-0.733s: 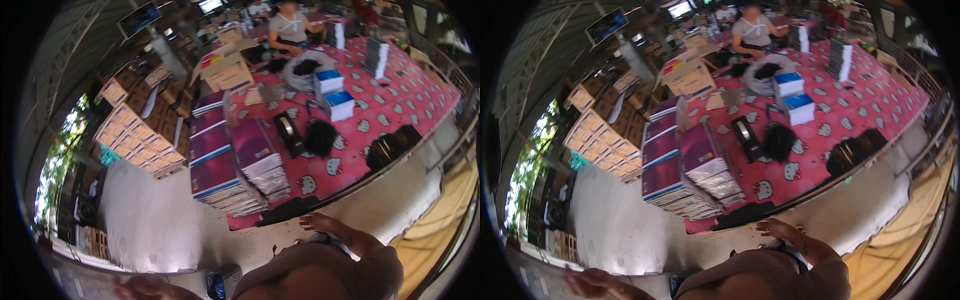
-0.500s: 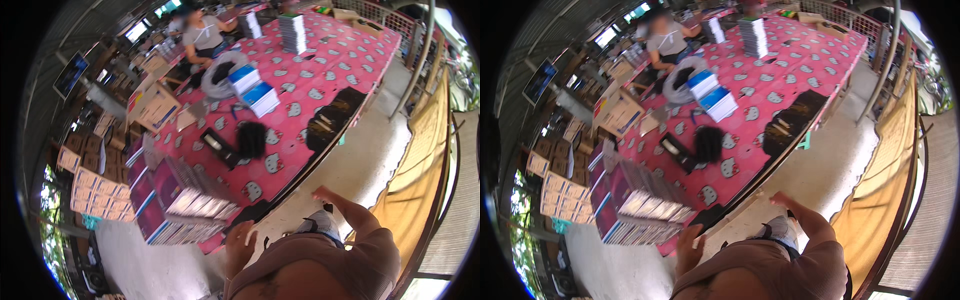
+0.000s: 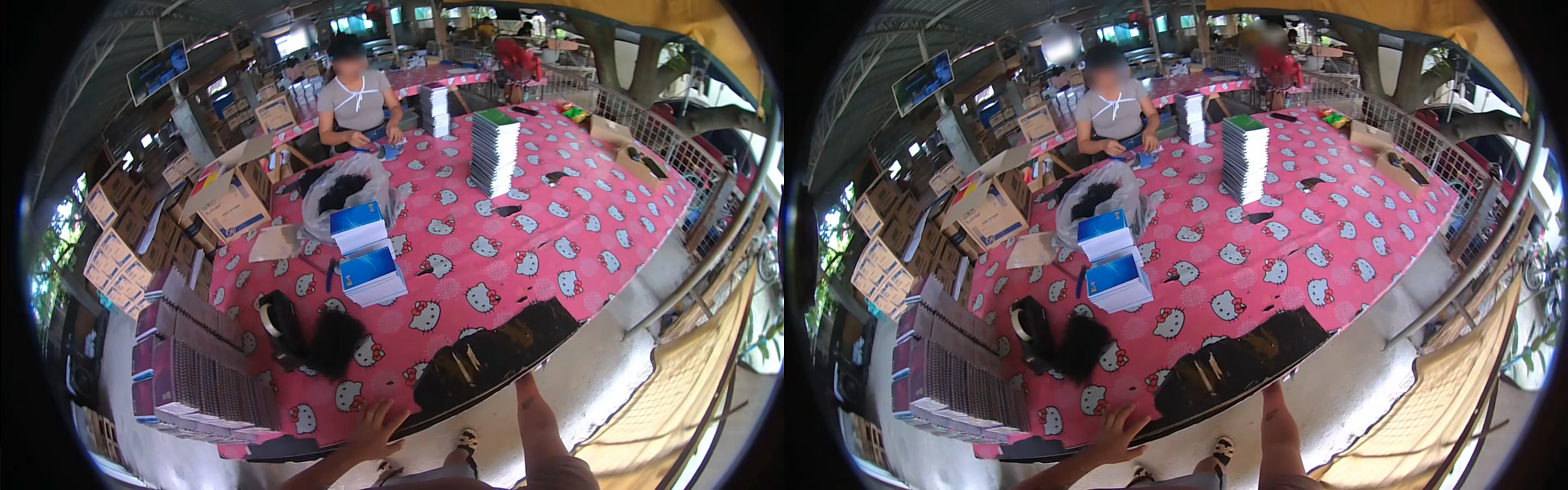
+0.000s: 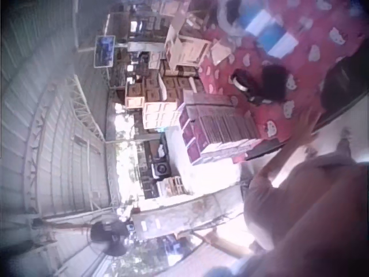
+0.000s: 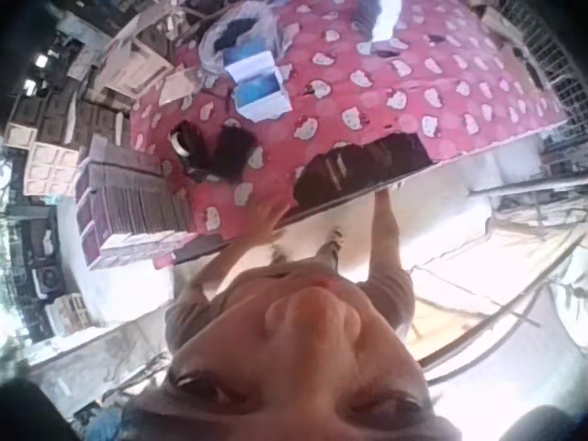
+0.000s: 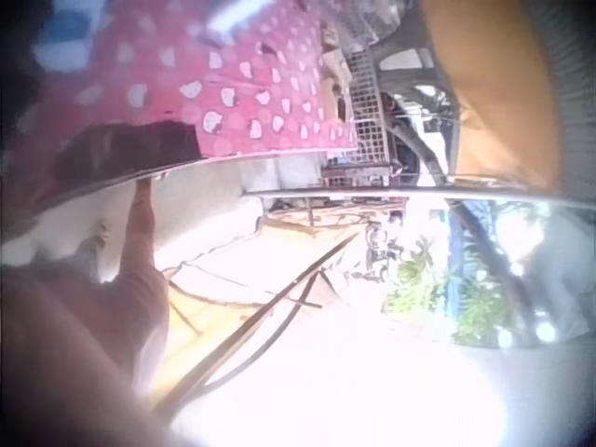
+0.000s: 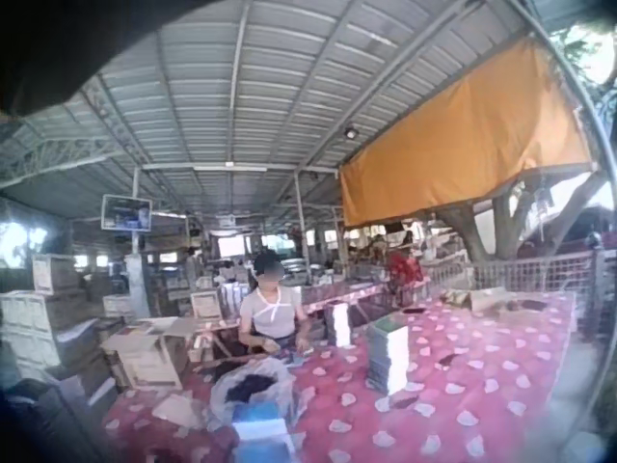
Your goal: The person aligns blue booklets and manually inserts black spiral coils into their spines, then stacks the finished items on a table covered in a pink tablecloth.
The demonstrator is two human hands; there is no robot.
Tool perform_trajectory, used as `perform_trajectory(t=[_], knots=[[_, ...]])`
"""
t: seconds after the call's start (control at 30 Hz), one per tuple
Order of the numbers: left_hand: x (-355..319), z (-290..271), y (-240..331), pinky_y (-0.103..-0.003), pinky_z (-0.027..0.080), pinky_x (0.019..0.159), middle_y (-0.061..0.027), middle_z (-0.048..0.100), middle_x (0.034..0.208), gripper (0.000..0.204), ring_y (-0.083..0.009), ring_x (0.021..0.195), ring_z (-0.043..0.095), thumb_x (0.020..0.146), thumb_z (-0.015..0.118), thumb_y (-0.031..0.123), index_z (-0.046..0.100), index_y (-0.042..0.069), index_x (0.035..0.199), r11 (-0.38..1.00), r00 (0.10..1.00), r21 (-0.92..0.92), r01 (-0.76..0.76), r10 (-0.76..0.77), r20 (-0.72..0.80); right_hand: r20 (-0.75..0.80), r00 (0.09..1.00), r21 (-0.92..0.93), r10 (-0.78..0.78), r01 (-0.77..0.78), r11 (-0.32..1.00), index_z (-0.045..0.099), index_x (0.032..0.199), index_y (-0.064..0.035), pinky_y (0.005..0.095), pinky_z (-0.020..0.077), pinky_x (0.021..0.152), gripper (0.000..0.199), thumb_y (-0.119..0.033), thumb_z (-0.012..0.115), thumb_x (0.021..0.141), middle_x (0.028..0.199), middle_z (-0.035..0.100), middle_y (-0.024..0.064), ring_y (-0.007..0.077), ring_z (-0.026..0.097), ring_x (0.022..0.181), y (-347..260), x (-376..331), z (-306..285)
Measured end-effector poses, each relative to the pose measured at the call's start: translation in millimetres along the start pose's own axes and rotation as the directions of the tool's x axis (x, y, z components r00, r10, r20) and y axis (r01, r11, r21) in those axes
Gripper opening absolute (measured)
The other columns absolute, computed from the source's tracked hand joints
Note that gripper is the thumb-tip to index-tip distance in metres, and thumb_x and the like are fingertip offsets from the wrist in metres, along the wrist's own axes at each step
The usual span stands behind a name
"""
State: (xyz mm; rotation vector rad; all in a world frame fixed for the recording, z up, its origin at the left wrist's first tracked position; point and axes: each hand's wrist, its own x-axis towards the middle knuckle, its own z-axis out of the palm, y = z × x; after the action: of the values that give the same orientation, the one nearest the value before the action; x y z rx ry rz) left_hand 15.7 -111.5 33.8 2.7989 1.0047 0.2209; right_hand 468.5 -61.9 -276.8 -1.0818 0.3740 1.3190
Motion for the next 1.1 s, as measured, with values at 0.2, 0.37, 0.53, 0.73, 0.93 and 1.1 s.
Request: perform_trajectory(t=[0.2,0.37,0.53,0.73,0.93,1.1], knots=[[-1.7,8.4,-5.8,-0.059,0.034,0.111,-0.0165,0.045,0.144,0.061,-0.0374,0.126,0.048,0.081,0.073,0.043,0.058,0.026,0.138,0.998,0.998,0.035,0.052,-0.051,-0.027,-0.023,0.999,0.03,0.042,-0.041,0.999,0.038,0.15,-0.0267,0.0614,0.0296,0.109,0.082,-0.069,0.06,0.084,0.157,0.032,0.0057,0.0311,0.035,0.14,7.9,59.2,24.8],[2.2,3.7,-8.8,-0.053,0.037,0.111,-0.013,0.05,0.141,0.057,-0.0332,0.124,0.051,0.081,0.074,0.039,0.062,0.022,0.134,0.995,0.994,-0.071,0.075,-0.08,-0.068,-0.018,0.999,0.042,0.049,-0.049,0.998,0.038,0.151,-0.027,0.0612,0.0272,0.11,0.085,-0.073,0.057,0.082,0.158,0.032,0.0045,0.0304,0.032,0.141,12.8,98.5,29.9],[-6.1,4.4,-4.1,-0.05,0.035,0.112,-0.0125,0.048,0.147,0.058,-0.0306,0.131,0.049,0.084,0.071,0.039,0.059,0.021,0.139,0.992,0.992,-0.084,0.095,-0.102,-0.078,-0.012,0.997,0.006,0.073,-0.073,0.997,0.038,0.151,-0.0272,0.0611,0.0248,0.11,0.089,-0.077,0.055,0.08,0.159,0.031,0.0033,0.0297,0.03,0.142,23.0,116.9,31.0],[-4.6,1.9,-6.8,-0.05,0.036,0.112,-0.0129,0.047,0.148,0.058,-0.031,0.136,0.047,0.085,0.071,0.039,0.06,0.021,0.138,0.982,0.991,-0.156,0.106,-0.117,-0.065,-0.021,0.998,0.007,0.056,-0.056,0.998,0.038,0.151,-0.0275,0.0609,0.022,0.111,0.093,-0.082,0.052,0.077,0.16,0.031,0.0019,0.0289,0.028,0.144,23.4,120.0,15.1],[-0.7,2.1,-13.6,-0.052,0.033,0.113,-0.0141,0.042,0.151,0.062,-0.0346,0.137,0.043,0.086,0.069,0.042,0.055,0.021,0.143,0.976,0.995,-0.206,0.075,-0.085,-0.043,-0.071,0.997,0.046,0.009,-0.005,0.999,0.038,0.152,-0.0278,0.0607,0.0191,0.111,0.098,-0.087,0.05,0.074,0.16,0.03,0.0004,0.0281,0.025,0.146,12.1,87.5,-7.1],[-12.1,7.5,-12.5,-0.059,0.026,0.115,-0.0179,0.033,0.154,0.074,-0.0387,0.141,0.033,0.087,0.065,0.051,0.043,0.019,0.15,0.974,0.995,-0.204,0.1,-0.095,0.036,-0.123,0.992,0.024,-0.025,0.029,0.999,0.037,0.152,-0.0281,0.0605,0.0168,0.112,0.102,-0.091,0.047,0.072,0.161,0.03,-0.0008,0.0274,0.023,0.147,15.0,20.5,-41.6]])
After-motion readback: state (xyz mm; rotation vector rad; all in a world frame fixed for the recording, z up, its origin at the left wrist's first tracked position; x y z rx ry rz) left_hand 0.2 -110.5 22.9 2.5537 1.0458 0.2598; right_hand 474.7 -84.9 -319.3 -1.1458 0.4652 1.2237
